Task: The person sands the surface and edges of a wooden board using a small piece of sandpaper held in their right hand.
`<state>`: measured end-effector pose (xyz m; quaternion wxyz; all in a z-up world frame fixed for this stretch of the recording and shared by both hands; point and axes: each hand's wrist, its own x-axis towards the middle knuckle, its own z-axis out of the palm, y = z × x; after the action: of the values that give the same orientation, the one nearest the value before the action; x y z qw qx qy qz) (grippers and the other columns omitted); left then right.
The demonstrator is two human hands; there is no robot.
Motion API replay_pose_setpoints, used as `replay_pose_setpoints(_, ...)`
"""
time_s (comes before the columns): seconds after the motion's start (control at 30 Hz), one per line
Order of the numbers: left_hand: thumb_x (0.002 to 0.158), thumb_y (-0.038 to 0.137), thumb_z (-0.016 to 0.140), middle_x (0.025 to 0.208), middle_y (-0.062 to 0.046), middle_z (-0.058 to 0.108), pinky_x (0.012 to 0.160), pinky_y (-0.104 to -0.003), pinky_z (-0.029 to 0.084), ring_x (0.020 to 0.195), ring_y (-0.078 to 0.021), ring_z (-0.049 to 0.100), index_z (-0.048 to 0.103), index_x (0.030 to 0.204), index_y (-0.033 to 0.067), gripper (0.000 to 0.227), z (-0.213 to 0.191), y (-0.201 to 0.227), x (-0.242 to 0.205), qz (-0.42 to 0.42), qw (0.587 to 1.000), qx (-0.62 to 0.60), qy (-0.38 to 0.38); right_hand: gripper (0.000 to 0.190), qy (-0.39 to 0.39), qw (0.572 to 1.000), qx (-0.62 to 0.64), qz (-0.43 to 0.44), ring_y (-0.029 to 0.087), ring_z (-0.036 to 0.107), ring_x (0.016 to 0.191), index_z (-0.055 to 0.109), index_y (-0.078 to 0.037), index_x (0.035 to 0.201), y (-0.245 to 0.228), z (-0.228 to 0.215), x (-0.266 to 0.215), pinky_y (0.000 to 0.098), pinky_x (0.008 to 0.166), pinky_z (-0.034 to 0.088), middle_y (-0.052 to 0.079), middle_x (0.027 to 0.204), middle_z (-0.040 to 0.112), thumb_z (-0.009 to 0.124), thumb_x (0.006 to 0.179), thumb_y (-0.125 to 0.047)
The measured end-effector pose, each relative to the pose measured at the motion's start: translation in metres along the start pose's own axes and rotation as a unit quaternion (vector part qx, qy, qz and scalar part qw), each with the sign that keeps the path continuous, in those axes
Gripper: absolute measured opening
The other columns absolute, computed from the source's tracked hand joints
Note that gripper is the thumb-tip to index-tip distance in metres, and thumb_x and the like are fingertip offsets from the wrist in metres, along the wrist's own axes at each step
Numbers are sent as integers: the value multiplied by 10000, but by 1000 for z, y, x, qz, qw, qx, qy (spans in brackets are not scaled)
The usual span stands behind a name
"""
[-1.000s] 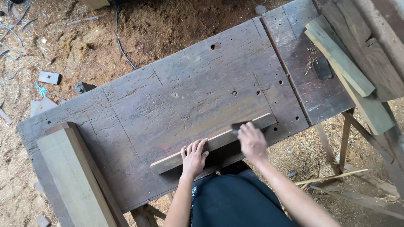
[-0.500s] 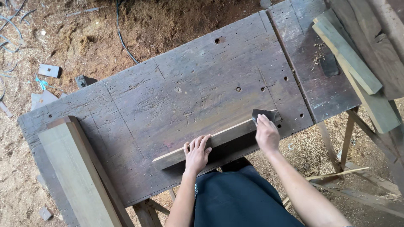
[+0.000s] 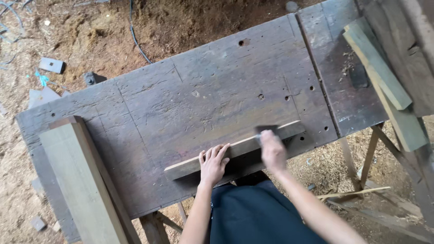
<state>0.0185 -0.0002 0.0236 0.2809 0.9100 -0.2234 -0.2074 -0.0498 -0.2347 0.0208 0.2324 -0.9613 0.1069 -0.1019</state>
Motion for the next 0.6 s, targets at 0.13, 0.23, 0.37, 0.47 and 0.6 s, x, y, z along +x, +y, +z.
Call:
replay_pose_setpoints(0.13,923,291,659,1405,20,556,1171,-529,168,1361,-219,442,512,1466,301,563,2,-4,0,-6,1000,-4,-18,201,26,987,56,-150,294,684,1144,694,-4,1106,-29,2,-7,386,981,534,132,1181,722,552,972,-50)
replay_pose_setpoints(0.23,909,287,675,1409,6,546,1166,-522,168,1355,-217,439,505,1470,300,587,3,-4,-1,4,1000,-14,-27,259,-110,987,21,112,257,694,1005,734,-65,1148,0,-18,2,355,935,543,86,1055,740,516,1010,-93)
replay_pose_setpoints(0.37,881,241,689,1406,18,555,1162,-506,167,1365,-213,434,524,1460,328,609,-1,-7,-1,3,999,-37,-28,218,79,994,-44,58,258,684,1116,727,-52,1104,22,-22,-1,384,984,534,106,1176,724,565,1024,-174)
replay_pose_setpoints(0.47,881,212,688,1405,27,562,1163,-503,160,1366,-206,434,538,1456,351,610,-2,-3,2,10,998,-42,-36,221,-3,999,33,32,209,696,1105,746,-82,1097,-9,-3,-11,361,973,554,73,1140,737,564,1028,-186)
replay_pose_setpoints(0.6,881,205,686,1401,28,562,1166,-486,171,1351,-199,449,550,1450,363,606,-3,-4,0,13,998,-49,-35,298,-148,988,-43,26,156,720,1060,730,-118,1158,13,-10,-3,329,904,586,34,1226,744,496,1023,-241)
